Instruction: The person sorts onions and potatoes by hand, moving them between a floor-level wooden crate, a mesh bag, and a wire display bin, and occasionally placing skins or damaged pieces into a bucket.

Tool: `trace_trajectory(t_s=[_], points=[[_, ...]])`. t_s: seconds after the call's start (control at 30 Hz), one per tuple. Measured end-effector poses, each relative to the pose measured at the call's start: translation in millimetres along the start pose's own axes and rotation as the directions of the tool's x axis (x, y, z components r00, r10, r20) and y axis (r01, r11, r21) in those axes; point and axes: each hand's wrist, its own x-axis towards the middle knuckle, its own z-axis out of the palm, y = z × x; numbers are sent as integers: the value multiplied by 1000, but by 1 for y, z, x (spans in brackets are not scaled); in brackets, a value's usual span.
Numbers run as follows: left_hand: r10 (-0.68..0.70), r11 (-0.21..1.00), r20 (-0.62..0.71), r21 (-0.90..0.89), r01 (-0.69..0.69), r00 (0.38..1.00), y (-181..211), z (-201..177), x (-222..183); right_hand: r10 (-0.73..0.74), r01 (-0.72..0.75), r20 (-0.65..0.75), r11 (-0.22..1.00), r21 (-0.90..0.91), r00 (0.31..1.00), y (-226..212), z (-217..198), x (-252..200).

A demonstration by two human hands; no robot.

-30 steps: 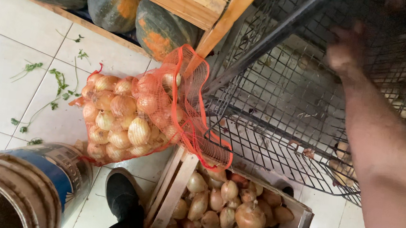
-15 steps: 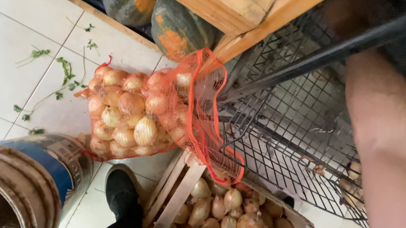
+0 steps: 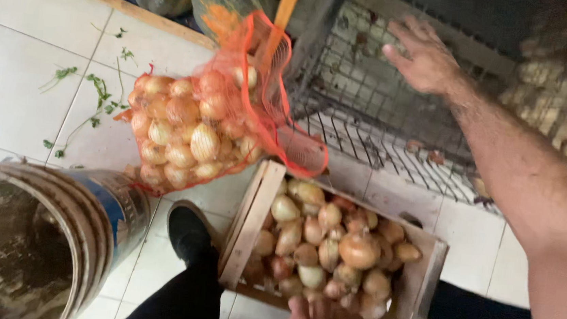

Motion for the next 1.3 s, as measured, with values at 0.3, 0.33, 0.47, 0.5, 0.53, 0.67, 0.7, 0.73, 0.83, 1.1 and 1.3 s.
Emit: trace_trajectory(t_s=[0.3,0.33,0.47,0.5,0.53,0.67,0.7,0.73,0.83,1.1,1.3], points=[[54,966,724,136,-219,688,-15,-176,81,-54,8,215,978,209,975,-84,-8,-285],[42,976,707,122,-181,706,-20,-178,84,-163,161,1,973,165,987,-81,-2,-313],[48,953,698,182,-241,714,-19,-191,95,84,-228,333,878,421,939,-87,18,-388],[19,963,691,182,-200,723,-19,-190,97,32,-153,325,922,355,945,-73,41,-395],[-11,971,683,181,-155,731,-19,-189,99,-23,-74,322,956,284,947,-61,64,-402],[-65,973,683,205,-105,727,-11,-180,104,32,-93,326,980,175,945,-93,80,-376],[-91,977,675,202,-64,732,-10,-177,106,9,-58,270,983,176,963,-94,92,-370],[-118,981,671,192,-17,732,-8,-172,106,-17,-23,223,985,174,975,-95,105,-365],[-205,970,672,237,56,711,-20,-158,115,56,-96,149,955,280,987,-69,211,-316],[-163,985,625,60,162,763,4,-148,127,61,-65,30,730,681,998,-81,163,-357],[94,875,423,-466,128,901,54,-142,113,237,-161,146,45,986,960,-134,61,-443]])
